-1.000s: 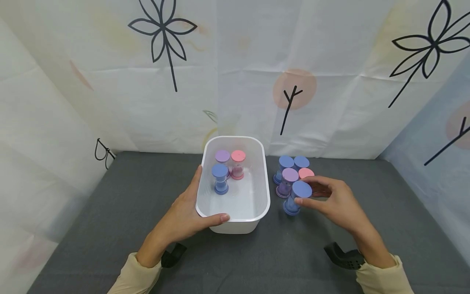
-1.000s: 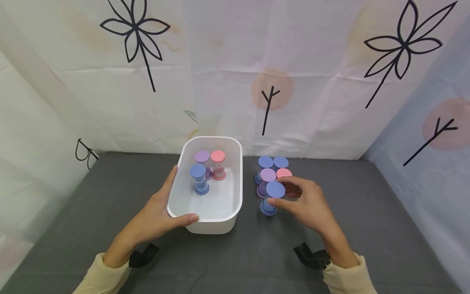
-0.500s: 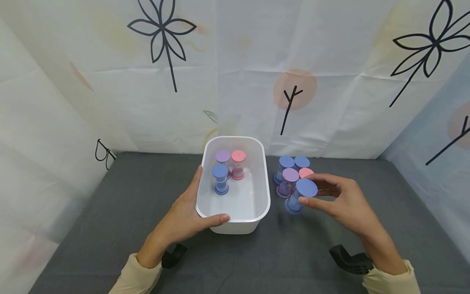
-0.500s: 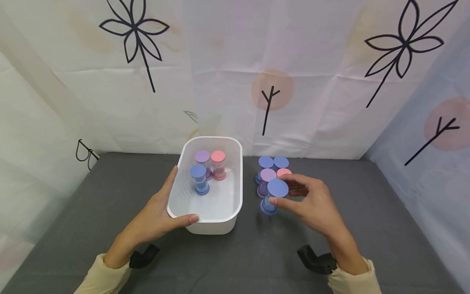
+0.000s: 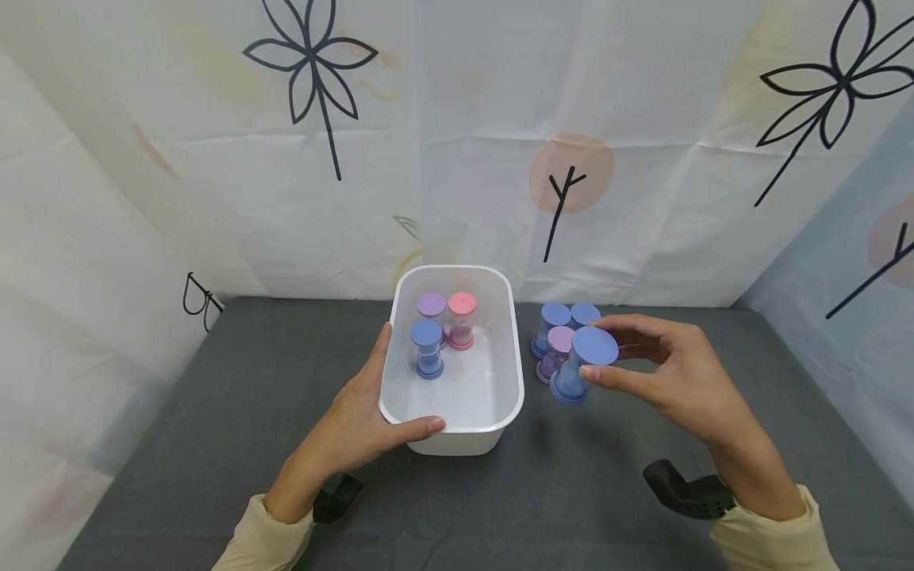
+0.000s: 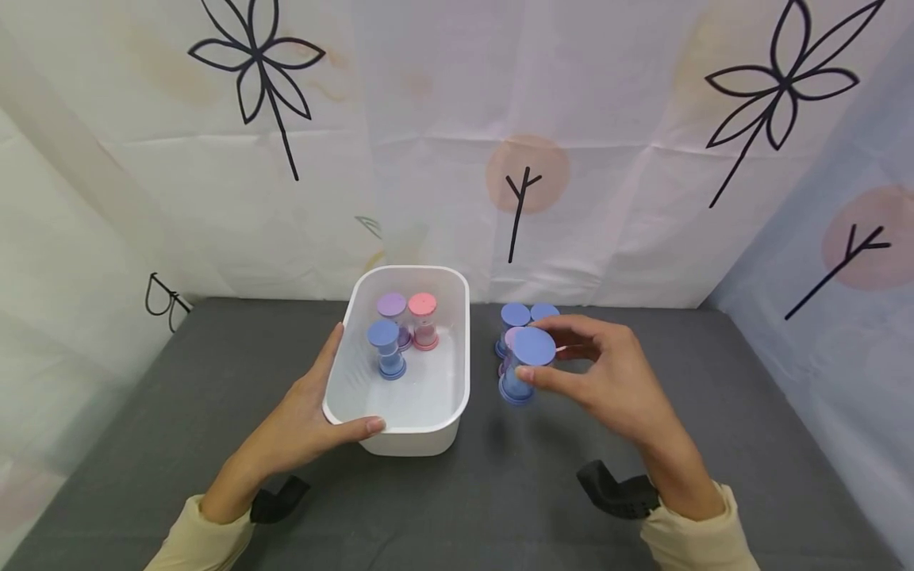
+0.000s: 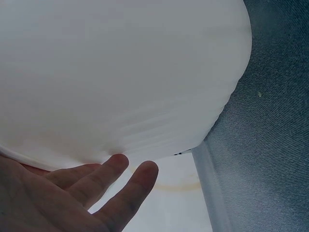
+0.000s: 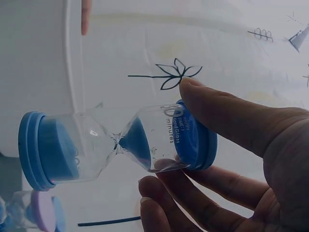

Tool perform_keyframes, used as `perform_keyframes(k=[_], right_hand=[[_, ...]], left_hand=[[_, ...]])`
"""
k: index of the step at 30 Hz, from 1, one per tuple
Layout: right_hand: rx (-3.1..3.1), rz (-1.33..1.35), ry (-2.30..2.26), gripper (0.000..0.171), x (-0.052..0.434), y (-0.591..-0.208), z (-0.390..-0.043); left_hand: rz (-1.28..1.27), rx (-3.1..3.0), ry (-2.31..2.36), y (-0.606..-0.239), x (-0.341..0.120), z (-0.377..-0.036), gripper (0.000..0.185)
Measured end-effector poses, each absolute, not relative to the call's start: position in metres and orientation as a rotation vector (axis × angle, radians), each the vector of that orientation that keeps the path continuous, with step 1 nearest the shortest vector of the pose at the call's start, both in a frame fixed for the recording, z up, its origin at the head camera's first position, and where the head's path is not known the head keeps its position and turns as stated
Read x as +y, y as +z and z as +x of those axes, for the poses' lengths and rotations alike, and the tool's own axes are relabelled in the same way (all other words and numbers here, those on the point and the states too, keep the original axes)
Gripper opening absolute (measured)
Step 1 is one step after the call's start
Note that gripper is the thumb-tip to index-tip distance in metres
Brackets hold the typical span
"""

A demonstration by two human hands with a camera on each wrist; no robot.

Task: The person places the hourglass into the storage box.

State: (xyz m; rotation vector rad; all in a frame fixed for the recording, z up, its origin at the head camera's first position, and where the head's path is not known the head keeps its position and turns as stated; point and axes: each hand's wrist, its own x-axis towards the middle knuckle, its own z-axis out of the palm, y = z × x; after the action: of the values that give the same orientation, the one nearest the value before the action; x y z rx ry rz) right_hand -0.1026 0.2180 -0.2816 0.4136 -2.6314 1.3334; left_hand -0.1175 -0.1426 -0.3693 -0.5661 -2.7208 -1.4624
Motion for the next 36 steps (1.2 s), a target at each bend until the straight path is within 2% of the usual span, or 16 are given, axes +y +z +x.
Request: perform_keyframes(k=[17,30,36], right_hand=[[-2.532,0.626,1.496,0.039,0.192,-0.242,-0.115],[-2.503,0.824,1.595,0.038,0.158,-0.246,-0.14],[-2.517,0.831,1.632,0.041,0.144,-0.253,-0.151]], left_hand=[[-0.563,-2.72,-1.463,-0.37,-0.143,-0.117,0.131],[-0.585,-2.702,-1.515,-0.37,-0.142,-0.118,0.129],[-0.582,-2.706,-1.537,-0.369,-0.142,-0.118,0.129]])
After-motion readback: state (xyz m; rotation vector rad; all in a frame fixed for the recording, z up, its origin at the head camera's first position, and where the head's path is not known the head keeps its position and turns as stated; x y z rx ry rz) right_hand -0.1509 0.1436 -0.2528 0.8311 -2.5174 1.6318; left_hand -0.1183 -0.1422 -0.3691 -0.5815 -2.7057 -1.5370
